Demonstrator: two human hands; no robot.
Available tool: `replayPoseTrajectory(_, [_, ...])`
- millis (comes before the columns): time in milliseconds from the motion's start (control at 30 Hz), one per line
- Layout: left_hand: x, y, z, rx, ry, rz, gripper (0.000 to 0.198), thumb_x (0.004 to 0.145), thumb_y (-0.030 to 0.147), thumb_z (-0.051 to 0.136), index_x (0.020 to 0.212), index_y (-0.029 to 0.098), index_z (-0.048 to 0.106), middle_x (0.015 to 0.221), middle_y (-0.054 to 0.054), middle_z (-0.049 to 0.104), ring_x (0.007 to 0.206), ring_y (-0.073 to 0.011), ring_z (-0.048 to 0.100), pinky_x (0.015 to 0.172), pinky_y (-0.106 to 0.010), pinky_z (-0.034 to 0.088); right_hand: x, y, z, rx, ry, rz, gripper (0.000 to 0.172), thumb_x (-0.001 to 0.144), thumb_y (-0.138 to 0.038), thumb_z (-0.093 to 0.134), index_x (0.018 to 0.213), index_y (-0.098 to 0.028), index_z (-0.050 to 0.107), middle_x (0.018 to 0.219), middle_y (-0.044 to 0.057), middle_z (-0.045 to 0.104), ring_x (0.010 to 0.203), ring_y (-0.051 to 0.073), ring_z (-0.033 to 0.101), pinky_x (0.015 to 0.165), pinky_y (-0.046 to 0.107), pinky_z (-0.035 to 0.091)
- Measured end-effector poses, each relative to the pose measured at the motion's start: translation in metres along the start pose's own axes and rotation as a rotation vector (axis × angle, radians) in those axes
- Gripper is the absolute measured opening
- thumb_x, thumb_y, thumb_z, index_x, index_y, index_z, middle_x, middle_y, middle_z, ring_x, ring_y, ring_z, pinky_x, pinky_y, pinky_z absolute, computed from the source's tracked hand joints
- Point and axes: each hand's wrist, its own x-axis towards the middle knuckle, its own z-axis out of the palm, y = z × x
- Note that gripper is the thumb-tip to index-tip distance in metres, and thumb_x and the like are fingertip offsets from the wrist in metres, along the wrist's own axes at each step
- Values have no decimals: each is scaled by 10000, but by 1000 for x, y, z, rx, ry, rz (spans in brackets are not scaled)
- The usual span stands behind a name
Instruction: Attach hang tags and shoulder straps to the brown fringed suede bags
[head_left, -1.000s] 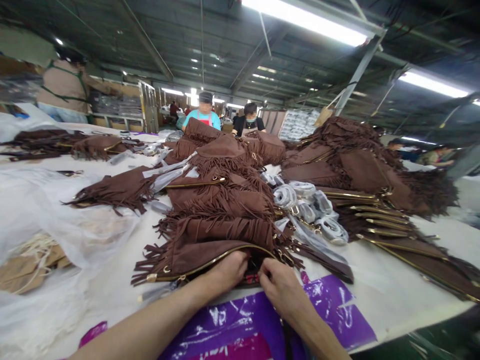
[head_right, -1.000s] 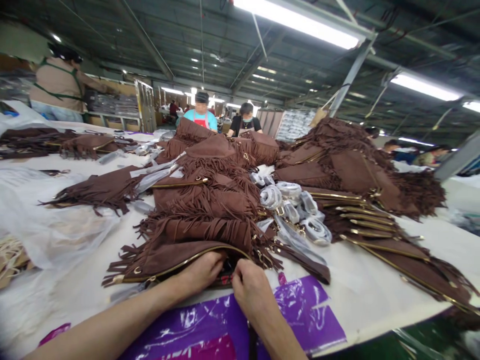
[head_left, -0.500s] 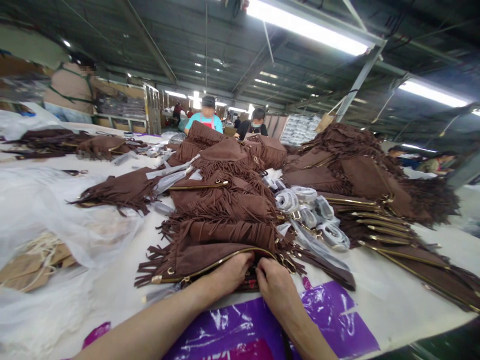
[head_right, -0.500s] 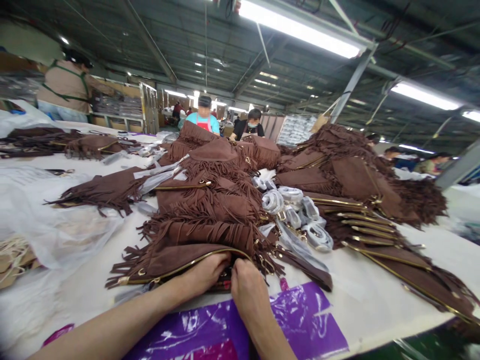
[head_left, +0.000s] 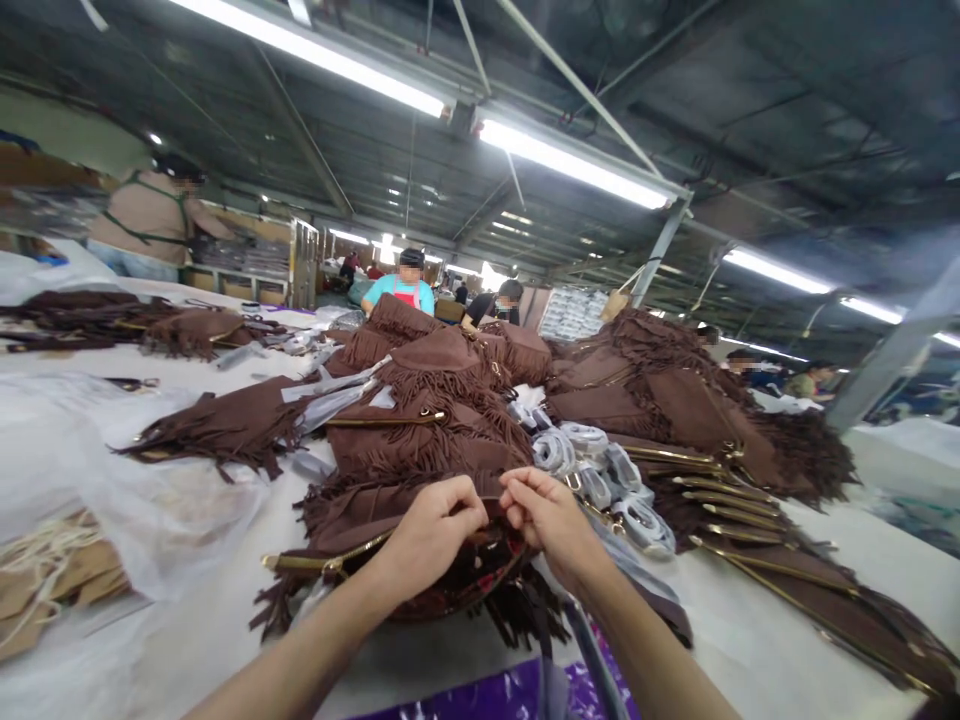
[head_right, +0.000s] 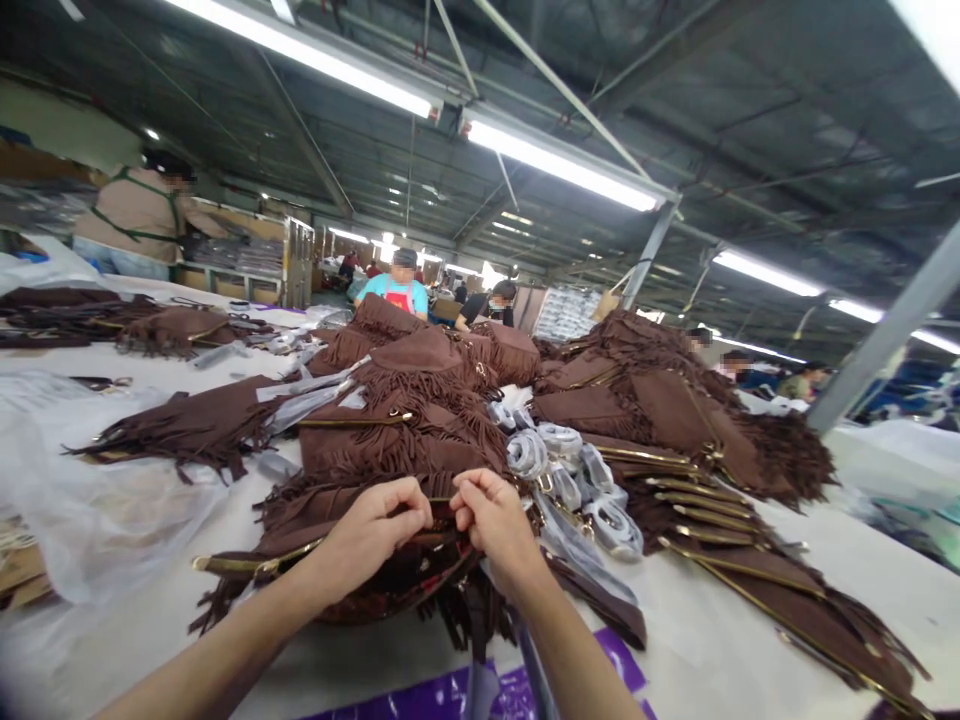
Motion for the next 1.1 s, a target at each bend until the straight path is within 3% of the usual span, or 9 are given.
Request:
replayPoseTrajectory(133, [0, -9, 5, -272, -58, -214, 152, 736, 339, 503, 749, 188, 522, 551, 44, 521, 429, -81, 362, 415, -199, 219, 6, 14, 9, 69, 6, -32, 472, 647, -571, 698, 850, -159, 591, 529, -52, 535, 362, 52, 301, 360, 163, 147])
replayPoseTrajectory(200, [-2, -11, 11, -385, -133, -293, 214, 714, 399, 541, 773, 200, 489, 583, 35, 547, 425, -88, 450, 371, -186, 188, 3, 15, 14, 79, 20, -68, 467, 674, -570, 701, 878, -163, 598, 533, -61, 529, 375, 58, 332, 362, 160, 185])
replayPoseTrajectory(300, [-4, -12, 20, -525, -218, -285, 286, 652, 414, 616, 745, 197, 453, 725, -7, 599, 594, -144, 631, 381, -176, 305, 0, 11, 21, 77, 31, -111, 446, 680, -549, 745, 878, -167, 627, 530, -67, 524, 406, 71, 393, 374, 155, 253])
replayPoseTrajectory(433, [-6, -18, 25, -576, -201, -278, 258, 632, 370, 614, 722, 174, 473, 646, 4, 600, 514, -93, 562, 487, -203, 408, -2, 10, 22, 94, 24, -117, 498, 676, -609, 769, 869, -163, 661, 613, -23, 595, 461, 92, 480, 364, 148, 291])
replayPoseTrajectory(567, [-6, -25, 28, -548, -144, -297, 231, 613, 357, 589, 696, 177, 471, 617, 3, 611, 483, -90, 537, 494, -221, 406, -11, 23, -1, 285, 136, -66, 567, 654, -659, 793, 921, -176, 668, 937, 86, 697, 834, 218, 653, 504, 200, 499])
replayPoseTrajectory(633, [-7, -27, 31, -557, -145, -305, 246, 610, 377, 583, 703, 181, 465, 624, -2, 622, 477, -96, 538, 489, -228, 408, -18, 33, -15, 308, 161, -65, 531, 645, -610, 838, 895, -168, 681, 832, 62, 700, 686, 170, 638, 463, 177, 470])
replayPoseTrajectory(767, [-7, -29, 37, -533, -151, -307, 247, 605, 382, 566, 712, 188, 457, 617, -2, 621, 472, -105, 541, 471, -223, 394, -29, 49, -27, 107, 61, -42, 559, 664, -640, 810, 889, -139, 706, 628, 24, 665, 336, 54, 433, 317, 142, 305])
replayPoseTrajectory(867, [-9, -30, 40, -503, -156, -300, 223, 612, 364, 553, 712, 191, 454, 593, 14, 600, 460, -100, 533, 474, -220, 398, -33, 52, -18, 84, 51, 5, 659, 593, -690, 815, 922, -128, 719, 611, 50, 683, 288, 52, 418, 287, 137, 251])
replayPoseTrajectory(1100, [-13, -30, 42, -484, -170, -288, 223, 633, 369, 559, 716, 195, 448, 577, 25, 578, 448, -97, 524, 474, -221, 411, -32, 62, -7, 143, 51, 19, 598, 629, -653, 822, 868, -111, 743, 475, 8, 608, 269, 20, 352, 284, 113, 167])
